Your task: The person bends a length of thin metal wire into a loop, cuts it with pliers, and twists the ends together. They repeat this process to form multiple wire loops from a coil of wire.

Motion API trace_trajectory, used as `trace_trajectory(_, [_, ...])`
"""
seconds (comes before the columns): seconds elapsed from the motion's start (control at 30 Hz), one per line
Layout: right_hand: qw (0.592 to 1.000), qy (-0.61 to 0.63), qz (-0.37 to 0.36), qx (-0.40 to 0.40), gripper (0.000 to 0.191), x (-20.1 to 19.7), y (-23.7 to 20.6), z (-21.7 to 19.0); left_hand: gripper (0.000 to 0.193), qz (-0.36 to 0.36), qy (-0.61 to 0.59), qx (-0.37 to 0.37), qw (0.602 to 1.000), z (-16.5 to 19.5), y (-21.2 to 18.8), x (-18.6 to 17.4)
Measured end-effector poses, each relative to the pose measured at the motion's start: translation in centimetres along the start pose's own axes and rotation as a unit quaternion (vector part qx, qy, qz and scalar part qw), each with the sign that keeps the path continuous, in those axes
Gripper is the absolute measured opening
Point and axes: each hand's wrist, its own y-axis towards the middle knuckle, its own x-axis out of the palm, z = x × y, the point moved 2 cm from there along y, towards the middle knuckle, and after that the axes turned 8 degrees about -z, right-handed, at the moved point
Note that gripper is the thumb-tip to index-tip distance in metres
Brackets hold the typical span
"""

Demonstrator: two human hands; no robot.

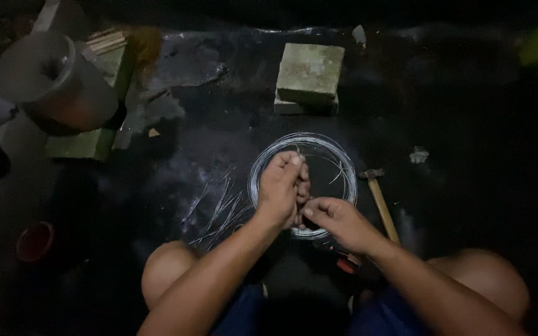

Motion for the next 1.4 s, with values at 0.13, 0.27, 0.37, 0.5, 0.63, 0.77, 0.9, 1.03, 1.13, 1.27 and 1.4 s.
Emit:
trace_trajectory(0.13, [0.998,0.008,0.068,-0.016,0.033,-2.9,1.1,-0.2,0.014,0.046,-0.058,0.052,0.996,1.5,2.2,-2.3])
trace_trajectory(0.27, [0.985,0.136,0.104,0.001,0.032,-4.6,1.6,0.1,0.010,0.116,-0.101,0.105,0.982,3.0,4.2,-4.9])
trace_trajectory(0.37, [0.989,0.132,0.060,0.025,0.033,-3.2,1.4,0.3,0.010,0.154,-0.093,0.154,0.972,3.5,5.1,-5.3])
trace_trajectory(0.5, [0.994,0.098,-0.050,0.018,0.033,0.3,1.5,0.2,0.011,0.179,-0.082,0.165,0.966,3.7,5.6,-5.1])
trace_trajectory(0.63, [0.979,0.202,0.003,0.025,0.036,-0.6,2.8,1.4,0.012,0.174,-0.098,0.190,0.961,4.7,6.2,-6.1])
trace_trajectory(0.77, [0.962,-0.212,0.060,0.164,0.039,-5.1,4.6,5.8,0.014,0.178,-0.136,0.227,0.948,7.4,5.8,-8.1])
trace_trajectory(0.9, [0.776,-0.509,-0.149,0.342,0.024,-3.9,5.3,12.7,0.014,0.187,-0.160,0.254,0.936,10.3,5.1,-8.5])
trace_trajectory(1.03, [0.808,-0.526,-0.148,0.221,0.051,0.5,4.2,16.0,0.015,0.241,-0.182,0.224,0.927,12.0,4.5,-8.0])
trace_trajectory(1.13, [0.781,-0.530,-0.143,0.298,0.060,3.4,3.0,17.7,0.014,0.241,-0.219,0.215,0.921,13.1,5.2,-8.2])
trace_trajectory(1.27, [0.770,-0.540,-0.033,0.339,0.045,3.9,3.6,18.4,0.015,0.238,-0.259,0.212,0.912,13.2,5.6,-8.7])
trace_trajectory(1.4, [0.792,-0.486,-0.074,0.363,0.047,3.5,5.0,17.8,0.006,0.207,-0.243,0.210,0.924,13.2,5.7,-8.7])
